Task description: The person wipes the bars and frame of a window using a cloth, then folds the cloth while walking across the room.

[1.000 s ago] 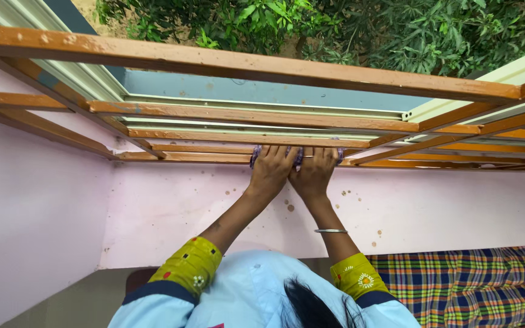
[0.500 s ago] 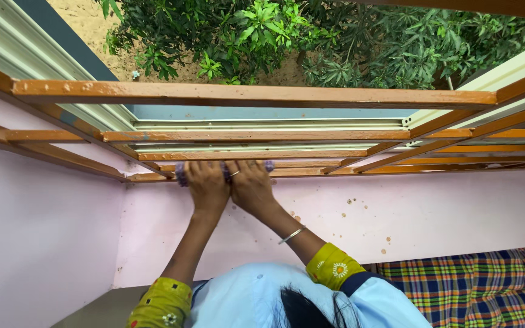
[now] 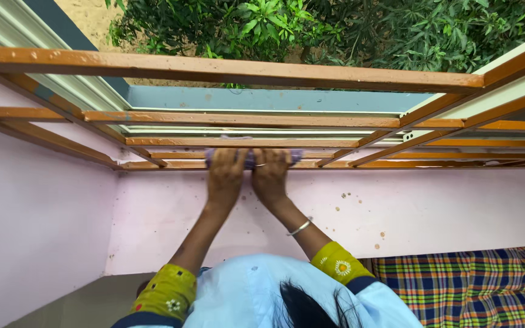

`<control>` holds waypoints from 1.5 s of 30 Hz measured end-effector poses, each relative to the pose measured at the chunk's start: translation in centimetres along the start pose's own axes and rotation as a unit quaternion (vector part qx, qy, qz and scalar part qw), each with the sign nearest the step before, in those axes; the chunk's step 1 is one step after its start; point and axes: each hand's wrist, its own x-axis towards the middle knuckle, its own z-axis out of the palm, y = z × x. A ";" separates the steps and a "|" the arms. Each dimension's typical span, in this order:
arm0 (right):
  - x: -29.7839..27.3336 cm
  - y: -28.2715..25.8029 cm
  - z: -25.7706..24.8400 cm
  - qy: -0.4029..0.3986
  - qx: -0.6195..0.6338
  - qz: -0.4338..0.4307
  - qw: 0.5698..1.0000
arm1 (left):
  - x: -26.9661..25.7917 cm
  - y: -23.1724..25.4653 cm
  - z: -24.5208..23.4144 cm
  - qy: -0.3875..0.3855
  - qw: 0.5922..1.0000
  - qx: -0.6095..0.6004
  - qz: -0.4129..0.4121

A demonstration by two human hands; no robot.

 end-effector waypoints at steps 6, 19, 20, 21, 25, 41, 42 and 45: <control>4.7 -9.4 -1.0 -0.077 0.173 -0.081 0.979 | -2.2 -7.9 -8.5 -0.011 0.996 -0.023 -0.089; 4.9 1.9 -17.8 0.042 0.015 0.036 0.998 | 8.3 8.3 -10.0 0.057 0.985 -0.105 0.122; 5.4 2.1 -17.5 0.031 0.014 0.029 0.999 | 9.3 7.9 -9.1 0.030 0.987 -0.108 0.116; 5.9 2.2 -17.2 0.020 0.014 0.022 0.999 | 9.6 7.5 -8.5 0.003 0.988 -0.111 0.109; 7.4 -0.2 -14.4 -0.014 0.036 -0.037 0.999 | 7.0 3.8 -8.5 0.057 0.992 -0.102 0.049; 7.5 -0.2 -13.9 -0.019 0.064 -0.048 0.997 | 6.7 3.6 -8.3 0.040 0.998 -0.050 0.010; 6.9 1.9 -15.4 -0.005 0.037 -0.034 0.999 | 7.1 6.1 -7.6 0.054 0.994 -0.084 0.036; 5.5 4.6 -16.6 0.012 0.024 -0.009 1.000 | 8.1 9.5 -6.2 0.069 0.990 -0.111 0.060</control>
